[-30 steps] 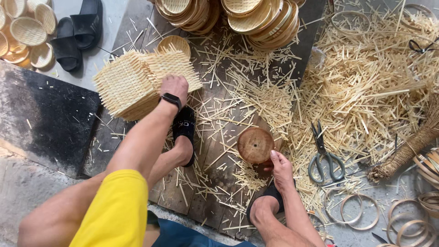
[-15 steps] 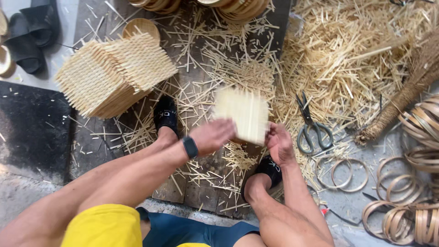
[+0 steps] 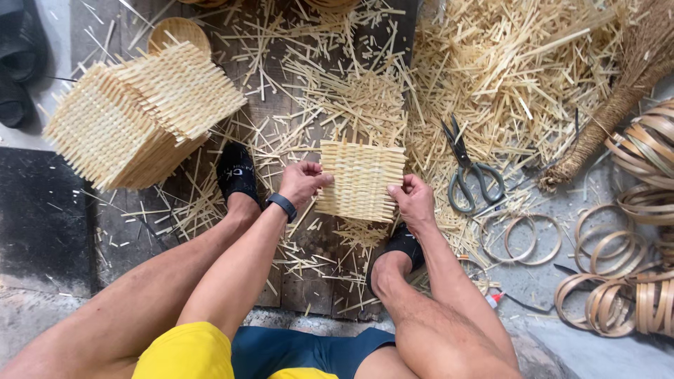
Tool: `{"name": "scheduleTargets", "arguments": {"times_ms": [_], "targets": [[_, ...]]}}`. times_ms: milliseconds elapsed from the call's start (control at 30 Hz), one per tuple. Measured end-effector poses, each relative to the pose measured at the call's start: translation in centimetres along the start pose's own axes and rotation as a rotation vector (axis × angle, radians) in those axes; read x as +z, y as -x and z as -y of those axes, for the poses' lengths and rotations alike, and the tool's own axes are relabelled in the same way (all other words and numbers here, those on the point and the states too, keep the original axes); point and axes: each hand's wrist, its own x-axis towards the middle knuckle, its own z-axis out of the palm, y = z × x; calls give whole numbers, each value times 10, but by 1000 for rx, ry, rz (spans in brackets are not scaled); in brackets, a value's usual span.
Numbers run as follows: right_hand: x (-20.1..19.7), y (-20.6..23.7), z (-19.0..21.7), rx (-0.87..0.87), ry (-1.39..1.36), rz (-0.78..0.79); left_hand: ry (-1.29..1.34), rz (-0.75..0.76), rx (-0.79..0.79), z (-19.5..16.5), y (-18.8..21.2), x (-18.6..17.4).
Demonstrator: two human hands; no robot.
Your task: The person sits on the floor assembling round bamboo baskets. They place a square woven bamboo mat over a round wooden basket base, fold and press the mat edges down around the rim, trim excess bamboo strips with scissors, and stack the finished baskets with a pile of completed ones.
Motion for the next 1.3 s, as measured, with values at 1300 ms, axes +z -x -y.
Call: {"name": "scheduleTargets", "arguments": {"times_ms": [1300], "targets": [[-119, 169, 197, -736, 797, 10, -307, 147, 1239, -137, 192, 152]]}}
